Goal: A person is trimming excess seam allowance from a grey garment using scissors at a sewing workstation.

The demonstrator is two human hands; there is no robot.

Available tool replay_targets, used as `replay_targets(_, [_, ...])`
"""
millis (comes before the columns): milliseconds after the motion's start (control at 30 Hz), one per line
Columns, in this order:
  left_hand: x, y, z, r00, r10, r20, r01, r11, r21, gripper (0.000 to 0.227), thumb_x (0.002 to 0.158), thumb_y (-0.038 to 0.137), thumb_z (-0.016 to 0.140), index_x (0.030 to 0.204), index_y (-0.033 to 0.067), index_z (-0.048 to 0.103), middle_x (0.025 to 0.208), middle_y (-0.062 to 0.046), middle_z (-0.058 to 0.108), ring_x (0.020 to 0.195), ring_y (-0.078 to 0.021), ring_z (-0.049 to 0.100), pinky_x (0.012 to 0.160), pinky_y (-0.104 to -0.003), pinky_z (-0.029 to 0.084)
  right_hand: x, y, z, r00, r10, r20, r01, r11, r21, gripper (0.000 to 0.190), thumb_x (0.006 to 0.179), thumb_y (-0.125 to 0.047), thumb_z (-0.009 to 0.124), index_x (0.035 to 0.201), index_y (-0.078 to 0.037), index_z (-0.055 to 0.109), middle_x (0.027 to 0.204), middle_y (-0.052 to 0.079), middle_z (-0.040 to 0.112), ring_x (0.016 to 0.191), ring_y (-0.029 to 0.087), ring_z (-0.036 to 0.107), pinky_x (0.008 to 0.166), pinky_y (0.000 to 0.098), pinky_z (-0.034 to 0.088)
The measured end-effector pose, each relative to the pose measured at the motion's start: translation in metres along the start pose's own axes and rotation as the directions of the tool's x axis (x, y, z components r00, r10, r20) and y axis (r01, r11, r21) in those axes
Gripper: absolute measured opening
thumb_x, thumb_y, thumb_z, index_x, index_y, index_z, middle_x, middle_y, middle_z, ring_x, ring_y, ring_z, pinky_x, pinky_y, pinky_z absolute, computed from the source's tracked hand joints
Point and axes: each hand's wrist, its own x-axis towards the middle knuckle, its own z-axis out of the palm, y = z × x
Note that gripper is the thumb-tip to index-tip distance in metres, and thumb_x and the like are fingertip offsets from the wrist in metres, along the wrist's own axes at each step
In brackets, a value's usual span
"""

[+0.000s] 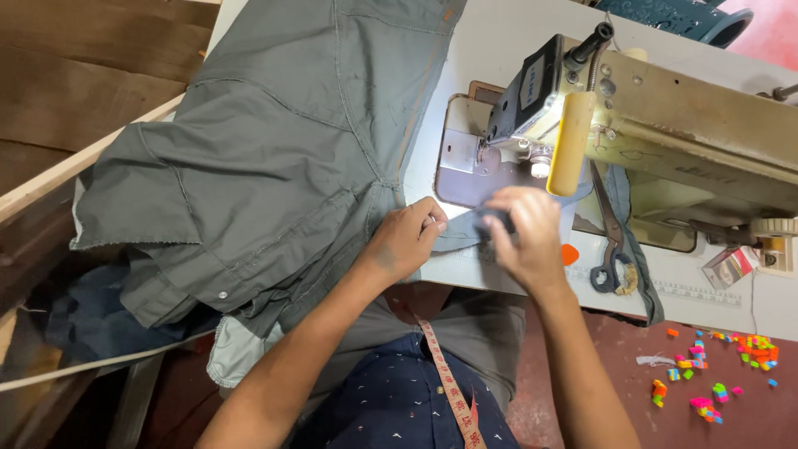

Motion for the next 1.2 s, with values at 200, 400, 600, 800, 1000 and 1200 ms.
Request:
replay_targets(200, [-0.008, 0.018, 0.003, 0.998, -0.013, -0.056, 0.005, 0.991, -0.133, 0.015, 0.099, 0.02, 0.062, 0.109, 0.0103, 0.067, 0.072, -0.007, 0.07, 0.064, -0.0213, 0.067, 0.061, -0.034, 0.054, -0.01, -0.029, 0.016, 0.998, 0.06, -0.009, -0.058, 0.981, 0.184, 0.018, 0.093, -0.02, 0.078, 0.109, -0.014, 0.072, 0.106, 0.001, 0.072, 0.103, 0.026, 0.065, 0.093, 0.0352, 0.043])
replay_targets(400, [-0.018, 0.043, -0.004, 0.999, 0.018, -0.037, -0.022, 0.994, -0.107, 0.026, 0.091, 0.011, 0.069, 0.117, 0.0126, 0.07, 0.091, -0.014, 0.076, 0.085, -0.036, 0.072, 0.074, -0.044, 0.058, -0.018, -0.025, 0.022, 0.995, 0.081, -0.049, -0.07, 0.979, 0.189, 0.002, 0.096, -0.015, 0.074, 0.096, -0.015, 0.071, 0.096, -0.001, 0.072, 0.095, 0.024, 0.067, 0.087, 0.0338, 0.044])
replay_targets(600, [-0.016, 0.032, -0.001, 0.994, 0.022, -0.103, -0.03, 0.996, -0.079, 0.032, 0.089, 0.008, 0.068, 0.119, 0.0175, 0.061, 0.094, -0.012, 0.076, 0.075, -0.0316, 0.07, 0.07, -0.038, 0.058, -0.015, -0.029, 0.017, 0.956, 0.282, 0.084, -0.291, 0.863, 0.414, 0.011, 0.095, -0.014, 0.073, 0.106, -0.01, 0.071, 0.099, 0.008, 0.074, 0.096, 0.031, 0.069, 0.09, 0.0395, 0.05])
replay_targets(800, [-0.02, 0.036, 0.003, 0.995, -0.019, -0.097, 0.01, 0.996, -0.094, 0.041, 0.087, 0.007, 0.069, 0.124, 0.0183, 0.056, 0.095, -0.014, 0.074, 0.076, -0.0344, 0.067, 0.071, -0.042, 0.058, -0.011, -0.021, 0.017, 0.952, 0.249, 0.177, -0.304, 0.825, 0.476, 0.004, 0.093, -0.014, 0.076, 0.096, -0.011, 0.075, 0.082, 0.006, 0.069, 0.082, 0.025, 0.067, 0.084, 0.0372, 0.052])
replay_targets(1000, [-0.018, 0.03, 0.001, 0.993, -0.091, -0.081, 0.075, 0.98, -0.184, 0.028, 0.087, 0.015, 0.071, 0.113, 0.0159, 0.063, 0.088, -0.014, 0.076, 0.067, -0.0247, 0.066, 0.067, -0.037, 0.057, -0.016, -0.021, 0.025, 0.876, 0.425, 0.23, -0.46, 0.59, 0.664, 0.007, 0.097, -0.009, 0.072, 0.1, -0.003, 0.07, 0.078, 0.004, 0.062, 0.079, 0.011, 0.054, 0.074, 0.0301, 0.049])
replay_targets(1200, [-0.011, 0.015, 0.01, 0.982, -0.127, -0.138, 0.089, 0.963, -0.252, 0.016, 0.095, 0.025, 0.066, 0.096, 0.0095, 0.072, 0.069, -0.008, 0.073, 0.057, -0.0156, 0.067, 0.058, -0.029, 0.055, -0.02, -0.013, 0.028, 0.835, 0.462, 0.297, -0.524, 0.505, 0.686, 0.009, 0.1, -0.01, 0.068, 0.1, -0.002, 0.067, 0.079, 0.003, 0.06, 0.079, 0.01, 0.053, 0.073, 0.0284, 0.047])
